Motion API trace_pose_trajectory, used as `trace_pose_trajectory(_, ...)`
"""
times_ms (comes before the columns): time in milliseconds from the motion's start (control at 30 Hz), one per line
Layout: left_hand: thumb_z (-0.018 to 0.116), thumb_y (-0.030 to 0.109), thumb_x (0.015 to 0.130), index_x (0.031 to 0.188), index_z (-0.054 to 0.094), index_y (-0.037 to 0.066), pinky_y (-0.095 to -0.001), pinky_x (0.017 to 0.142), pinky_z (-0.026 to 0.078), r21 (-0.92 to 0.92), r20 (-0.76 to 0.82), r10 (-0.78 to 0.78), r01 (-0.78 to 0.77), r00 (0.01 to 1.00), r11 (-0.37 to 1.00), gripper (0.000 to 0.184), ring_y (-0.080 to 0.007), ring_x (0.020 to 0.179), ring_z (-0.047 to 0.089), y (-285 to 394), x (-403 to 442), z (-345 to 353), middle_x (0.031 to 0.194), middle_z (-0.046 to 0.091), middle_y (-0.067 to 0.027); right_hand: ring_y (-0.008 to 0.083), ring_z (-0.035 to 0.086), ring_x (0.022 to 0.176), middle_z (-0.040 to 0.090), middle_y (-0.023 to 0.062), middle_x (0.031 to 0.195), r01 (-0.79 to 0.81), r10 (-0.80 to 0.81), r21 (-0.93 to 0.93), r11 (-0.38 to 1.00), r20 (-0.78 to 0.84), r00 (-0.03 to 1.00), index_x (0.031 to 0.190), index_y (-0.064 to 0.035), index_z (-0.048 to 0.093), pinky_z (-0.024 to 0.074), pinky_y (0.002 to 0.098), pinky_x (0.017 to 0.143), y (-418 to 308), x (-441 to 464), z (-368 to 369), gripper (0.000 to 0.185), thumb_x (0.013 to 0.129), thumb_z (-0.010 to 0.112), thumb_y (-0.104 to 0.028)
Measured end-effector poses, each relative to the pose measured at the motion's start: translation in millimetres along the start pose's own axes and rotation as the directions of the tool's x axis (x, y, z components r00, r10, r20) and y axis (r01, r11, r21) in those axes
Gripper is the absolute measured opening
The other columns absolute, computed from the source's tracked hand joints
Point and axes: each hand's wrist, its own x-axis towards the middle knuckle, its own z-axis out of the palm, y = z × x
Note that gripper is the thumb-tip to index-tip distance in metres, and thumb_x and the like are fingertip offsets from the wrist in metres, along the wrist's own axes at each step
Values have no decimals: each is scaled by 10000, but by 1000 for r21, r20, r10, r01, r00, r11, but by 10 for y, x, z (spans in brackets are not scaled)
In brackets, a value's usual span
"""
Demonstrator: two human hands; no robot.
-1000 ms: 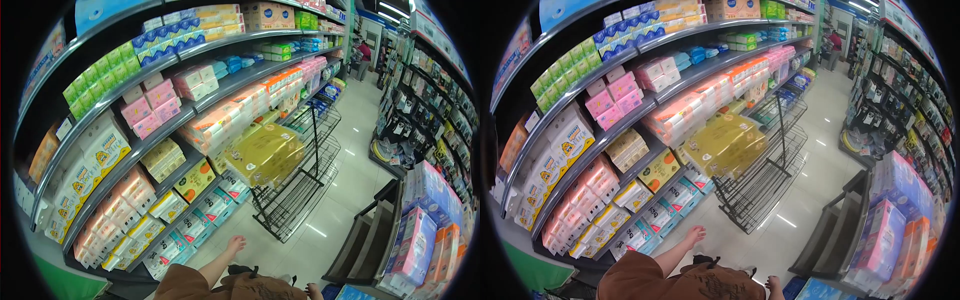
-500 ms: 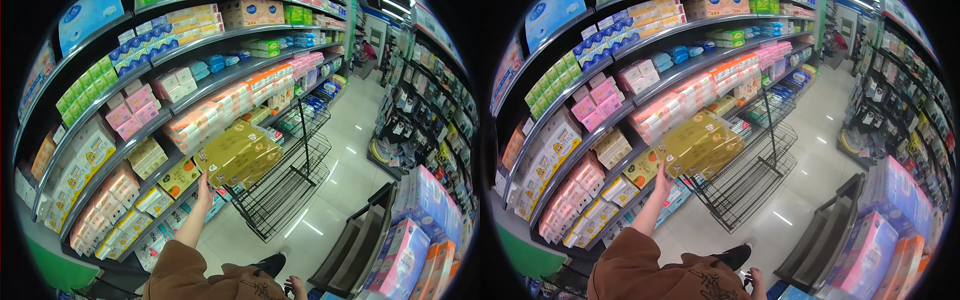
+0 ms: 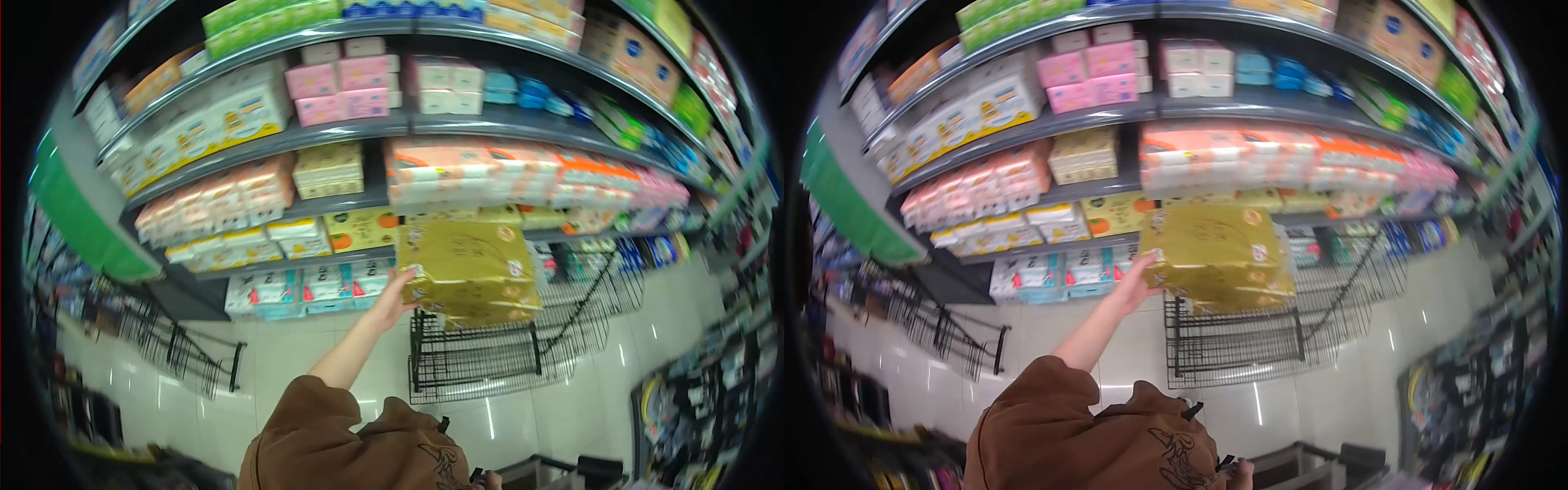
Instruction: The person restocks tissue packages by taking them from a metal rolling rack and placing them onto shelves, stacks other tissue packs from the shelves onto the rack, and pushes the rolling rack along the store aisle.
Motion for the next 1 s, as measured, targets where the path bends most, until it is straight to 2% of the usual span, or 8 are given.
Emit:
trace_pose_trajectory(67, 682, 538, 841, 1540, 71, 181, -562, 1082, 336, 19, -42, 18, -17, 999, 1000, 995, -296, 1398, 343, 73, -68, 119, 1524, 309, -116, 398, 632, 919, 562, 219, 1201, 62, -62, -26, 998, -26, 998, 1375, -57, 391, 547, 497, 655, -715, 51, 30, 486, 935, 489, -240)
trace_pose_trajectory(233, 621, 567, 873, 1539, 166, 181, -517, 1086, 367, 231, -140, 23, 10, 990, 973, 893, -268, 1395, 362, 146, -82, 395, 1525, 333, -102, 404, 622, 985, 548, 218, 1245, 153, -137, -254, 955, 77, 988, 1380, -53, 405, 552, 501, 774, -2618, -346, 575, 471, 960, 510, -240)
trace_pose_trajectory(467, 540, 656, 886, 1476, 394, 111, -456, 1028, 442, 541, -273, 123, 47, 954, 839, 817, -287, 1297, 497, 120, 19, 618, 1420, 503, -128, 348, 626, 1012, 561, 184, 1245, 376, -282, -198, 905, 381, 881, 1373, -44, 415, 527, 476, 856, -3783, -383, 1215, 528, 945, 574, -309)
trace_pose_trajectory(500, 521, 621, 915, 1418, 472, 69, -433, 1020, 438, 701, -210, 296, -68, 932, 710, 749, -289, 1298, 500, 90, 70, 563, 1377, 544, -147, 327, 632, 1005, 577, 170, 1220, 393, -311, -165, 905, 375, 873, 1361, -47, 433, 527, 460, 848, -3922, -569, 1218, 520, 935, 583, -303)
trace_pose_trajectory(567, 659, 315, 894, 1317, 539, 16, -454, 1015, 412, 987, -129, 808, -2, 575, 159, 532, -351, 1186, 547, 76, 39, 810, 1245, 591, -194, 327, 633, 1007, 583, 167, 1213, 421, -333, -136, 897, 419, 845, 1359, -45, 439, 528, 455, 847, -4065, -633, 950, 512, 937, 581, -298)
trace_pose_trajectory(633, 666, 169, 863, 1197, 540, -2, -442, 1031, 389, 998, 56, 940, -6, 338, -57, 396, -388, 1191, 501, 67, -36, 1509, 1251, 548, -198, 331, 639, 991, 591, 162, 1206, 382, -322, -67, 922, 414, 851, 1356, -45, 453, 534, 454, 835, -4116, -589, 559, 483, 940, 562, -264)
trace_pose_trajectory(833, 653, 119, 853, 1137, 576, 55, -448, 1042, 381, 900, 294, 784, -435, 547, -34, 301, -364, 1217, 496, -843, 578, 3567, 1280, 536, -167, 339, 656, 919, 609, 168, 1159, 106, -98, -190, 976, 52, 994, 1318, -26, 497, 542, 463, 796, -3951, -98, -939, 439, 925, 533, -217)
trace_pose_trajectory(1000, 684, 137, 846, 1134, 594, 65, -430, 1040, 394, 772, 447, 614, -627, 651, 104, 310, -359, 1194, 528, -1952, 1153, 4843, 1253, 564, -168, 332, 664, 887, 620, 169, 1124, 217, -215, -82, 973, 27, 976, 1283, -19, 524, 540, 460, 776, -4264, 51, -1731, 412, 920, 535, -214)
